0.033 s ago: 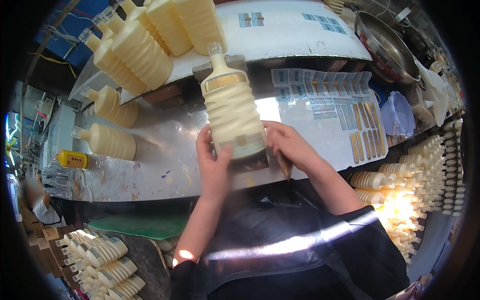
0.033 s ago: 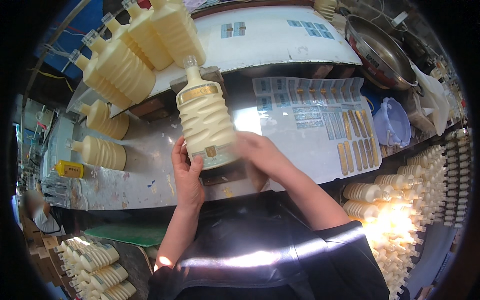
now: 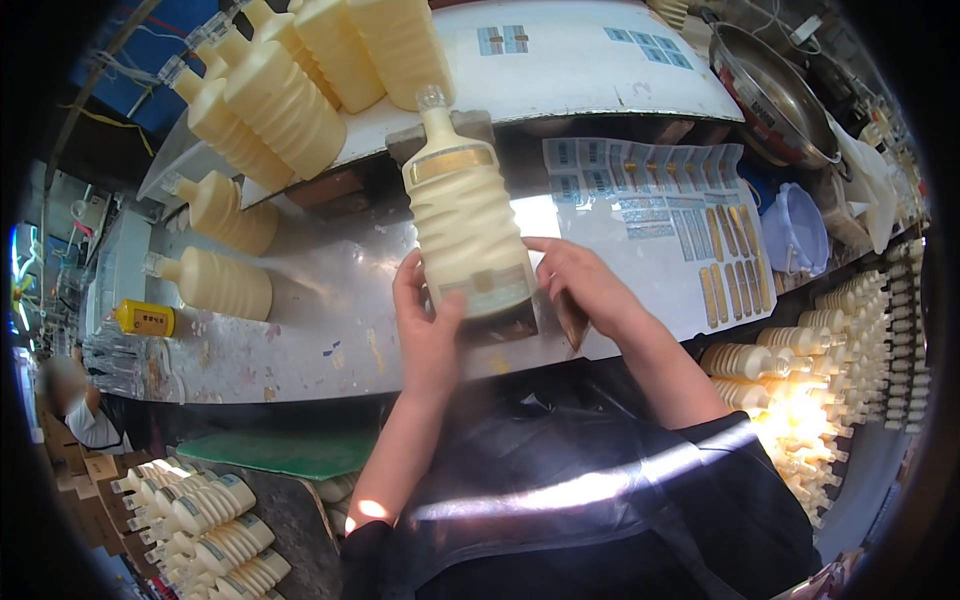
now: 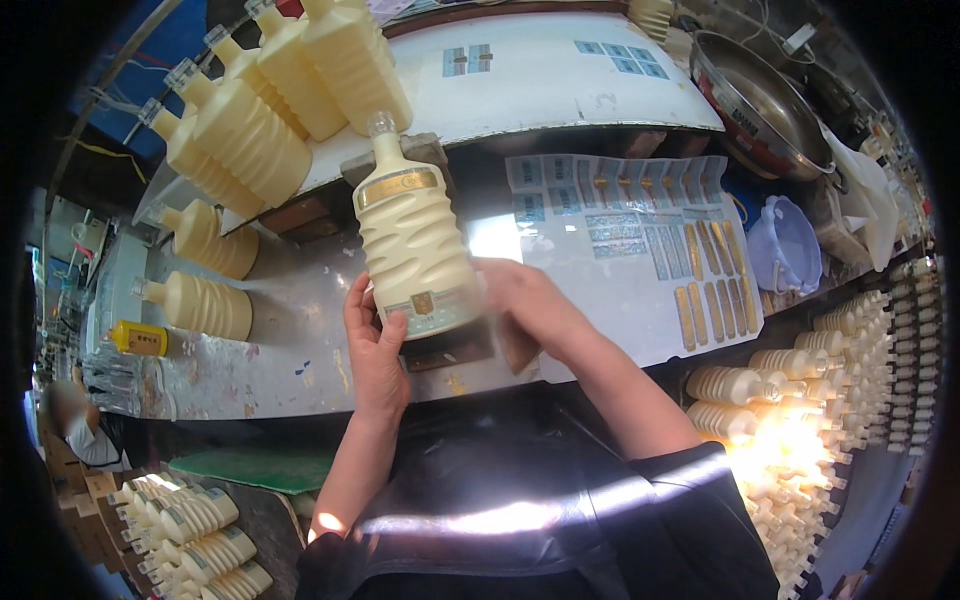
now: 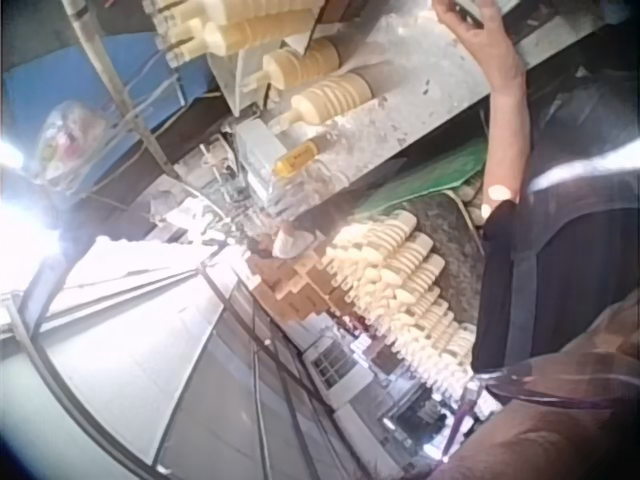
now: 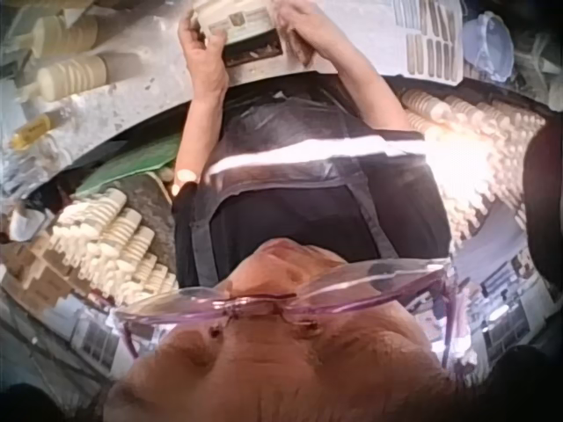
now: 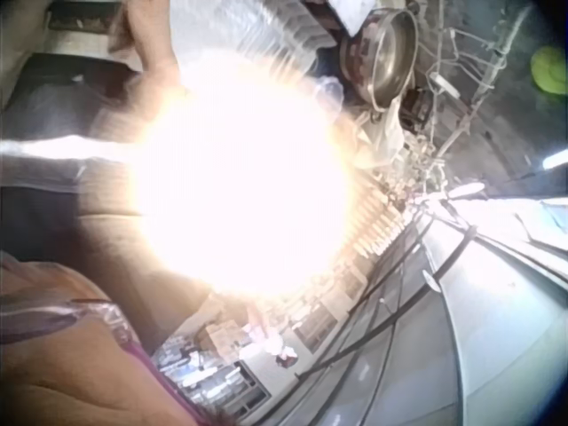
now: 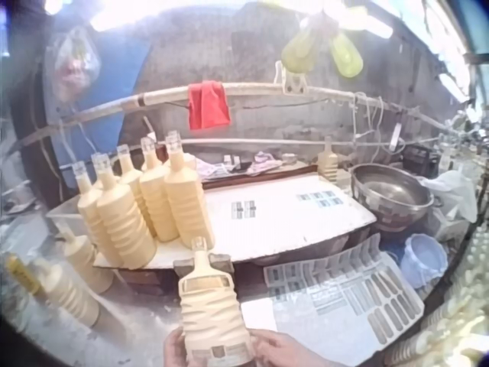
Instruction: The person repeatedly picks up a ribbed plastic bottle, applies a rectangular label to its side, smooths it, and places the bottle on a nearby table. The process is repeated for multiple bottles in a factory setting.
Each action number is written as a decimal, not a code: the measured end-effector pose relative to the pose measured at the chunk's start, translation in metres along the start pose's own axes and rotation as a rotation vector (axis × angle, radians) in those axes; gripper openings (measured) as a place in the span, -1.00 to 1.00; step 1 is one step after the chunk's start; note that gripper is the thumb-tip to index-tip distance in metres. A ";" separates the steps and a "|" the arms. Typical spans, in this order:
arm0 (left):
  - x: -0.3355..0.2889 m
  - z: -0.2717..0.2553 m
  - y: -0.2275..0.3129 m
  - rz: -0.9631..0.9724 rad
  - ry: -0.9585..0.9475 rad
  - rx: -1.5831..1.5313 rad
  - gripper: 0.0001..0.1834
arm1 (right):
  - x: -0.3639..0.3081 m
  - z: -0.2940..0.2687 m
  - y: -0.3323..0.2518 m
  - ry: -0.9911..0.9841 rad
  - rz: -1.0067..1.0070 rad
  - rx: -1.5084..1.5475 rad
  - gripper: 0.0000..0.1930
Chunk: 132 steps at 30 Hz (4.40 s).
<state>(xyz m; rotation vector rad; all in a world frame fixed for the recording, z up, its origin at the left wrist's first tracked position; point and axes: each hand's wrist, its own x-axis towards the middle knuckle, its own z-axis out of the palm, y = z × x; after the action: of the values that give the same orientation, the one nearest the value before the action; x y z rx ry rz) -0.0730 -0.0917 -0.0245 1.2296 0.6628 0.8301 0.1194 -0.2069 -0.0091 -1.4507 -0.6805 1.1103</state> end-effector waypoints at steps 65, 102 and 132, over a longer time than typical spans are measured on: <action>0.001 -0.008 -0.032 0.159 0.034 0.208 -0.38 | -0.014 0.027 0.030 0.453 -0.404 -0.105 -0.64; -0.003 -0.024 -0.020 0.476 -0.039 0.741 -0.08 | -0.024 0.022 -0.037 0.320 -0.453 -0.204 -0.89; -0.005 -0.014 -0.003 0.614 0.054 0.913 -0.13 | -0.034 0.054 -0.056 0.260 -0.750 -0.828 -0.79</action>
<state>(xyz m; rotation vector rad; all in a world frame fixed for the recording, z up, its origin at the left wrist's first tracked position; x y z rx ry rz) -0.0868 -0.0892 -0.0310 2.3174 0.7437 1.1051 0.0668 -0.2033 0.0579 -1.7258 -1.4369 0.0189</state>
